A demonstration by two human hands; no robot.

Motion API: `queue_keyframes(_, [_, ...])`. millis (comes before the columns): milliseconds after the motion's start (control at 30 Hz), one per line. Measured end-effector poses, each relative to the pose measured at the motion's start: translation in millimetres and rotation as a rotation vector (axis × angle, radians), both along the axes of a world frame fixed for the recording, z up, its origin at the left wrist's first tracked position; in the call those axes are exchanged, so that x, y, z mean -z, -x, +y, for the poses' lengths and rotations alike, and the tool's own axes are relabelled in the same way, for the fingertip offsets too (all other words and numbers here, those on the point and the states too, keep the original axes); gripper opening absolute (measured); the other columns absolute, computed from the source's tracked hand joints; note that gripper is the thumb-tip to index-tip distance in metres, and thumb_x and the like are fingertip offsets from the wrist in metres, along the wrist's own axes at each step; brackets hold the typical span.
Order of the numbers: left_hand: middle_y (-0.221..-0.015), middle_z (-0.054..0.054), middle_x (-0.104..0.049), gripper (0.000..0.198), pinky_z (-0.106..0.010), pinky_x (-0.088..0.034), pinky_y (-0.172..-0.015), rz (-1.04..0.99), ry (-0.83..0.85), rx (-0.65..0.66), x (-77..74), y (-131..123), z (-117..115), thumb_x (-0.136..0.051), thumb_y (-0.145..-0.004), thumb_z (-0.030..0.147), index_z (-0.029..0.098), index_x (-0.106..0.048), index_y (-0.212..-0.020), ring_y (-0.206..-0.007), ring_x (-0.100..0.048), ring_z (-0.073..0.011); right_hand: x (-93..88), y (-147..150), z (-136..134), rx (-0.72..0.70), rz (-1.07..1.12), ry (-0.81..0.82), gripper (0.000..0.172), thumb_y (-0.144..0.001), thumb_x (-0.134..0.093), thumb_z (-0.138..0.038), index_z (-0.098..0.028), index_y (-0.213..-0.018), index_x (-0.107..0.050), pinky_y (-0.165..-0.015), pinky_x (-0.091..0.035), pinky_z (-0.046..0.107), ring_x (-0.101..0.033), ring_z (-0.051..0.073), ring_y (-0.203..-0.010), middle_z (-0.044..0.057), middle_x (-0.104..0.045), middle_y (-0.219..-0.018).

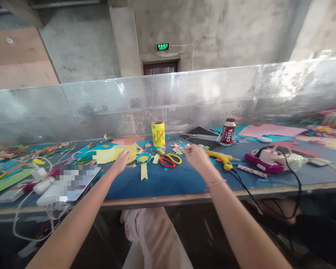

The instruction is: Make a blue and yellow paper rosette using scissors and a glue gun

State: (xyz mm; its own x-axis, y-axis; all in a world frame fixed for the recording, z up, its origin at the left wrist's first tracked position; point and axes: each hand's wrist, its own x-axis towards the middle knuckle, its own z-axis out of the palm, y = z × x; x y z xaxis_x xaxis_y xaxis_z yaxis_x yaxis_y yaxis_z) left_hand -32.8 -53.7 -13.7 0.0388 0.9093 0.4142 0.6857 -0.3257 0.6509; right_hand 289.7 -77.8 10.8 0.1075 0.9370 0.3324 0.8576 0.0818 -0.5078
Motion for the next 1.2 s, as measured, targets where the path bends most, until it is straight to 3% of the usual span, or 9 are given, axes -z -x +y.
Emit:
queue_keyframes(67, [-0.063, 0.002, -0.040, 0.021, -0.024, -0.036, -0.058, -0.030, -0.013, -0.039, -3.2, -7, -17, -0.028, -0.090, 0.027, 0.021, -0.034, -0.071, -0.061, -0.044, -0.0124, 0.5, 59, -6, -0.340, 0.218, 0.060, 0.027, -0.083, -0.048, -0.037, -0.015, -0.090, -0.061, -0.072, -0.045, 0.029, -0.058, 0.018, -0.082, 0.009, -0.064, -0.089])
queue_keyframes(100, [-0.063, 0.002, -0.040, 0.022, -0.024, -0.036, -0.058, -0.044, -0.020, -0.064, -4.6, -11, -26, -0.026, -0.091, 0.029, 0.022, -0.033, -0.072, -0.061, -0.044, -0.0128, 3.0, 86, -8, -0.434, 0.373, 0.097, 0.026, -0.082, -0.051, -0.037, -0.016, -0.094, -0.059, -0.068, -0.046, 0.026, -0.058, 0.016, -0.078, 0.006, -0.064, -0.087])
queue_keyframes(200, [-0.066, 0.000, -0.045, 0.022, -0.026, -0.037, -0.062, -0.054, -0.040, -0.115, -7.0, -23, -49, -0.025, -0.092, 0.029, 0.022, -0.034, -0.074, -0.065, -0.048, -0.0145, 12.6, 146, -7, -0.545, 0.823, 0.149, 0.030, -0.076, -0.060, -0.040, -0.018, -0.096, -0.055, -0.065, -0.048, 0.024, -0.059, 0.013, -0.074, 0.003, -0.062, -0.085])
queue_keyframes(300, [-0.071, -0.002, -0.051, 0.020, -0.026, -0.039, -0.064, -0.058, -0.047, -0.157, -6.9, -31, -62, -0.025, -0.093, 0.025, 0.022, -0.037, -0.077, -0.069, -0.052, -0.0157, 16.9, 170, -3, -0.575, 1.109, 0.145, 0.031, -0.067, -0.068, -0.044, -0.019, -0.077, -0.053, -0.066, -0.049, 0.025, -0.059, 0.012, -0.070, 0.000, -0.059, -0.072])
queue_keyframes(400, [-0.077, -0.004, -0.055, 0.018, -0.026, -0.040, -0.067, -0.067, -0.039, -0.163, -4.9, -35, -67, -0.027, -0.093, 0.024, 0.021, -0.039, -0.080, -0.074, -0.055, -0.0159, 15.1, 174, 2, -0.601, 1.184, 0.110, 0.035, -0.059, -0.071, -0.048, -0.020, -0.070, -0.053, -0.063, -0.049, 0.026, -0.058, 0.012, -0.066, -0.002, -0.057, -0.065])
queue_keyframes(567, [-0.079, -0.003, -0.061, 0.013, -0.025, -0.043, -0.069, -0.139, 0.016, -0.113, 1.8, -34, -68, -0.039, -0.089, 0.025, 0.020, -0.044, -0.079, -0.076, -0.059, -0.0152, 8.8, 167, 17, -0.611, 1.079, 0.041, 0.037, -0.055, -0.072, -0.050, -0.019, -0.068, -0.056, -0.060, -0.048, 0.026, -0.054, 0.010, -0.059, -0.003, -0.056, -0.059])
queue_keyframes(833, [-0.078, -0.003, -0.069, 0.009, -0.023, -0.049, -0.064, -0.222, 0.178, -0.026, 20.5, -25, -68, -0.049, -0.080, 0.016, 0.018, -0.057, -0.080, -0.066, -0.064, -0.0135, 11.1, 156, 53, -0.713, 0.947, 0.185, 0.035, -0.052, -0.076, -0.040, -0.015, -0.069, -0.059, -0.058, -0.048, 0.024, -0.053, 0.007, -0.053, -0.005, -0.056, -0.055])
queue_keyframes(1200, [-0.087, -0.005, -0.065, 0.015, -0.034, -0.048, -0.077, 0.289, -0.196, -0.084, 47.2, -31, -112, -0.048, -0.084, 0.016, 0.018, -0.062, -0.090, -0.086, -0.059, -0.0199, 32.8, 145, 59, -0.841, 0.902, 0.259, 0.035, -0.050, -0.080, -0.037, -0.016, -0.070, -0.060, -0.061, -0.053, 0.024, -0.062, 0.011, -0.060, -0.002, -0.062, -0.061])
